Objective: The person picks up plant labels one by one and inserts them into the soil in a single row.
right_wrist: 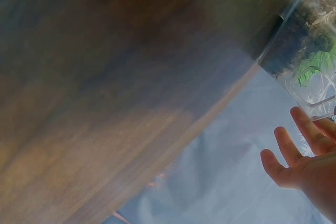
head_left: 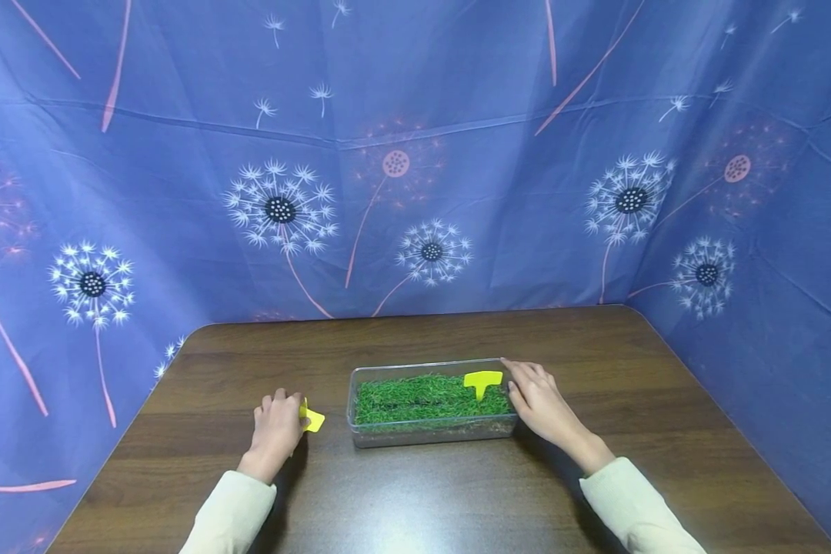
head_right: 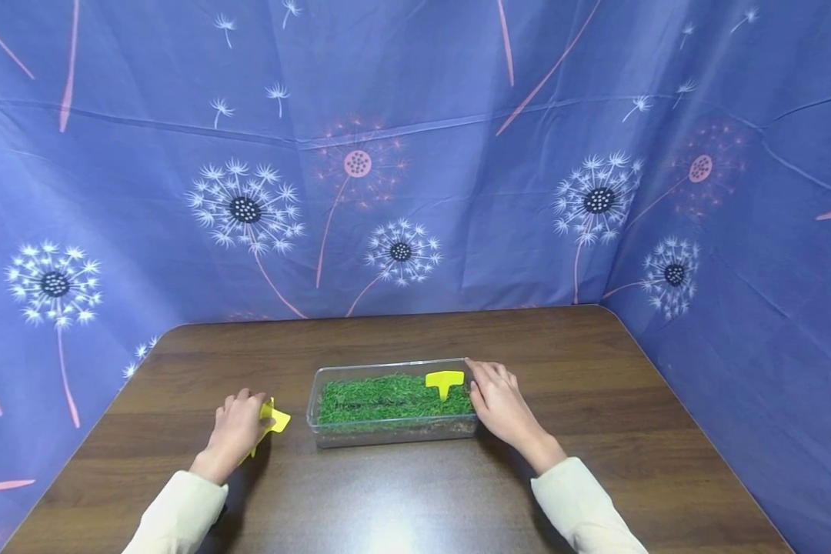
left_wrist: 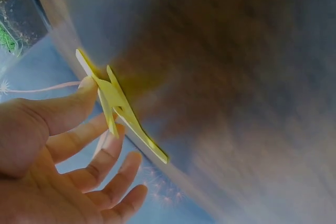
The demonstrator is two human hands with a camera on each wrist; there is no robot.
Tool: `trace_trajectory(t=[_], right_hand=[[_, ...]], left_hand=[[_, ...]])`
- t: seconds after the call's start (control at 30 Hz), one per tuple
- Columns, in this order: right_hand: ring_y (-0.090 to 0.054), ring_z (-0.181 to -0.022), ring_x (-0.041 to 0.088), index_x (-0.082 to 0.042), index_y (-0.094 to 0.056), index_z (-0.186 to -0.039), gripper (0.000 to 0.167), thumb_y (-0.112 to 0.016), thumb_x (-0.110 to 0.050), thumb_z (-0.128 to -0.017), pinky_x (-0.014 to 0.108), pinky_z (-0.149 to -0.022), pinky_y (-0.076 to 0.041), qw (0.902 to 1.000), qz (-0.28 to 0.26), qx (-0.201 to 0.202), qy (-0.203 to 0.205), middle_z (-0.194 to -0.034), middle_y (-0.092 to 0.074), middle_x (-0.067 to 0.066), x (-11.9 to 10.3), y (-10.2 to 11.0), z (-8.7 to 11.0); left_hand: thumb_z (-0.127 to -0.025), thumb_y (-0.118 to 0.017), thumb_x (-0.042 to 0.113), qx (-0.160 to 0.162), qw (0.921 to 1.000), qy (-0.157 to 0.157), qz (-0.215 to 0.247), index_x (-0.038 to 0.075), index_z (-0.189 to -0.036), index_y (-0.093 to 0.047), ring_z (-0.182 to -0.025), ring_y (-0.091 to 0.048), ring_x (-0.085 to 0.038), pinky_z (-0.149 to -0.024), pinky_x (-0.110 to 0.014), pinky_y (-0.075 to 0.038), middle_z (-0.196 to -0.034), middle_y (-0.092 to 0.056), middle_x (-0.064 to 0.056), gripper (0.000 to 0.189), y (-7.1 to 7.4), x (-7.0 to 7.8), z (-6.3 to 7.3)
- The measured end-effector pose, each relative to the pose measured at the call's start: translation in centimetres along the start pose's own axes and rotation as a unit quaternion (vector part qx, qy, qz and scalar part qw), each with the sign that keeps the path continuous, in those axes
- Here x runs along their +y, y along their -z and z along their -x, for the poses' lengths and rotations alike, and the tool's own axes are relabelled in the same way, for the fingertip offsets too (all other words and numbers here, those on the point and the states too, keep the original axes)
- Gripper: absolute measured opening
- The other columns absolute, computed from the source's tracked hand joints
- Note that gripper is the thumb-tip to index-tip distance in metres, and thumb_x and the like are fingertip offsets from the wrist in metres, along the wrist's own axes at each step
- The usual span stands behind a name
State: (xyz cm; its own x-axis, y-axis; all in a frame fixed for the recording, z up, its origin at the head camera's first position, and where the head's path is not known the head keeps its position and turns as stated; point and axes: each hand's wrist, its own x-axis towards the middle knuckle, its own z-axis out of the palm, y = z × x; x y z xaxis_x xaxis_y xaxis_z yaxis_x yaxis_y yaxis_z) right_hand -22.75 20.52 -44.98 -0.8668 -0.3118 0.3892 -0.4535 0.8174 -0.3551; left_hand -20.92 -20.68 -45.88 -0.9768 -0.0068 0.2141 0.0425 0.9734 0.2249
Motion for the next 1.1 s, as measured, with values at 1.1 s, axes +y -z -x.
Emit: trace_trajectory(t=[1.1], right_hand=[[-0.047,-0.114,0.034,-0.002,-0.045,-0.131,0.04,-0.046,-0.011,-0.092,0.055,-0.093,-0.033,0.9998,0.01,0.011,0.013,-0.124,-0.056,0.016,0.1,0.0,0.0]], left_hand=[[-0.077,-0.069,0.007,-0.008,0.9998,-0.01,0.018,0.001,-0.09,-0.065,-0.081,-0.061,-0.038,-0.074,-0.057,-0.041,-0.085,-0.068,-0.016,0.014,1.5,-0.6,-0.1]])
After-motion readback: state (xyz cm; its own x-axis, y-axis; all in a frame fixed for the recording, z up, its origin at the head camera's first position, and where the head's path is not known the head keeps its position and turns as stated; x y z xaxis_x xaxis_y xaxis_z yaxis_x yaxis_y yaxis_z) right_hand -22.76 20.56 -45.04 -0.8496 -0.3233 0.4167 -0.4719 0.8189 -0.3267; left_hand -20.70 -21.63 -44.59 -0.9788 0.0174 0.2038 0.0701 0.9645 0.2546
